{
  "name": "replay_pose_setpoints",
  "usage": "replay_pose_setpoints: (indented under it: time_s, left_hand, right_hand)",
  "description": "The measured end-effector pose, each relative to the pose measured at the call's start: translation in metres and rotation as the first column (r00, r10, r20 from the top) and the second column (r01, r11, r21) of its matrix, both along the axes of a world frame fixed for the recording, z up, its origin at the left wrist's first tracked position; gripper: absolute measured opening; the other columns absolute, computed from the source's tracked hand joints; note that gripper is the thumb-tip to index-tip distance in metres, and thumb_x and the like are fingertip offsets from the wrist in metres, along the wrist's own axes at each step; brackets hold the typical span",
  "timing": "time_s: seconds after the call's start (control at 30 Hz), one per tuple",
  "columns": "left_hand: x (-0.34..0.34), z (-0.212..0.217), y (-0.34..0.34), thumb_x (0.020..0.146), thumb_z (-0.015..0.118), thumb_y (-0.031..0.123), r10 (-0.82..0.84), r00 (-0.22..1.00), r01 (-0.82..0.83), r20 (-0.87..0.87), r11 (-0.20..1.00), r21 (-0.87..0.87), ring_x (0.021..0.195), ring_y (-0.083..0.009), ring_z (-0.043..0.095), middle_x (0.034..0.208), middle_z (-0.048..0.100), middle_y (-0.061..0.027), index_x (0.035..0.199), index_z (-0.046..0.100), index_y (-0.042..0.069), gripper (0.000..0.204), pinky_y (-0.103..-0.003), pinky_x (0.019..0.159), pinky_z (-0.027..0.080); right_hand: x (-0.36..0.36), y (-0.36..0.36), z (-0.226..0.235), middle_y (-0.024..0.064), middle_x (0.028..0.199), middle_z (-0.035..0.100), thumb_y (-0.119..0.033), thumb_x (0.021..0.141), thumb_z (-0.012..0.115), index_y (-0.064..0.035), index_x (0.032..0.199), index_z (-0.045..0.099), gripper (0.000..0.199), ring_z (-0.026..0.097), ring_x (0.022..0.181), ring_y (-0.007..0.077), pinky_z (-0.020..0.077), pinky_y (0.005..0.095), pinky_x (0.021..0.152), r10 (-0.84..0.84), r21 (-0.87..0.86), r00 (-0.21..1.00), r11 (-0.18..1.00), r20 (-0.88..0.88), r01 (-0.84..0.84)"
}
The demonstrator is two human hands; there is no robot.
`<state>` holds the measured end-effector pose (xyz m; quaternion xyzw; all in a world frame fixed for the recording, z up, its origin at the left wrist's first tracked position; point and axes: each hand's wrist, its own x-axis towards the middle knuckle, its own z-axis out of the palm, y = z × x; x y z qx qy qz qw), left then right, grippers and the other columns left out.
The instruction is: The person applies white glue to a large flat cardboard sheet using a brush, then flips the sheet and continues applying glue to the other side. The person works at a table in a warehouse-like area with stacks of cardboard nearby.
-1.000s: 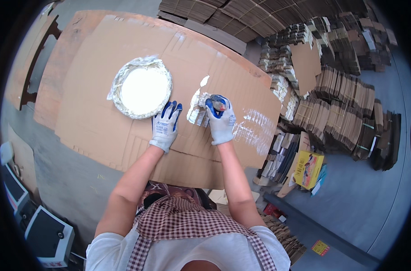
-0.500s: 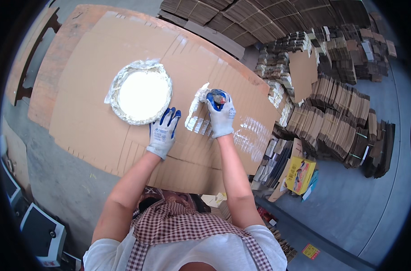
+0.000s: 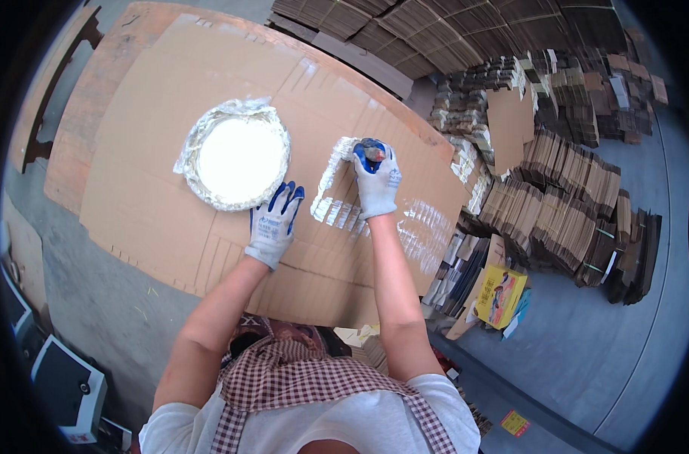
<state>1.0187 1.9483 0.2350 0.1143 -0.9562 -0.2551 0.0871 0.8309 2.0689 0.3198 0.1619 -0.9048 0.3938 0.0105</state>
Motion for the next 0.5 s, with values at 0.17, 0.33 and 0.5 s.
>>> replay_pose_setpoints:
  time_s: [0.17,0.33,0.5]
  left_hand:
    - [0.000,0.001,0.000,0.085,0.056,0.011,0.001,1.000,-0.001,0.000,1.000,-0.003,0.137,-0.0250,0.044,0.148,0.049,-0.0056,0.142,0.052,0.018,0.057,-0.052,0.111,0.032]
    - [-0.001,-0.002,-0.001,0.085,0.056,0.011,0.002,1.000,-0.002,-0.011,1.000,-0.015,0.136,-0.0253,0.045,0.148,0.048,-0.0057,0.141,0.053,0.018,0.057,-0.052,0.111,0.032]
    - [0.000,-0.005,0.000,0.085,0.057,0.011,-0.007,1.000,0.007,-0.004,1.000,0.003,0.137,-0.0257,0.044,0.149,0.048,-0.0056,0.142,0.051,0.018,0.058,-0.052,0.111,0.032]
  right_hand:
    - [-0.006,-0.004,-0.003,0.0130,0.109,0.066,-0.022,0.081,0.078,-0.0050,0.112,0.062,0.039,0.066,0.096,0.0299,0.0526,0.0376,0.088,-0.004,0.016,0.999,1.000,-0.050,0.005]
    - [0.012,-0.003,0.012,0.0131,0.105,0.065,-0.020,0.080,0.078,-0.0041,0.110,0.062,0.037,0.066,0.096,0.0291,0.0522,0.0361,0.087,-0.114,-0.024,0.988,0.993,0.102,0.117]
    - [0.072,0.002,0.012,0.0146,0.105,0.065,-0.021,0.082,0.078,-0.0037,0.110,0.063,0.036,0.067,0.094,0.0300,0.0527,0.0376,0.084,-0.027,0.051,0.992,0.999,0.124,0.021]
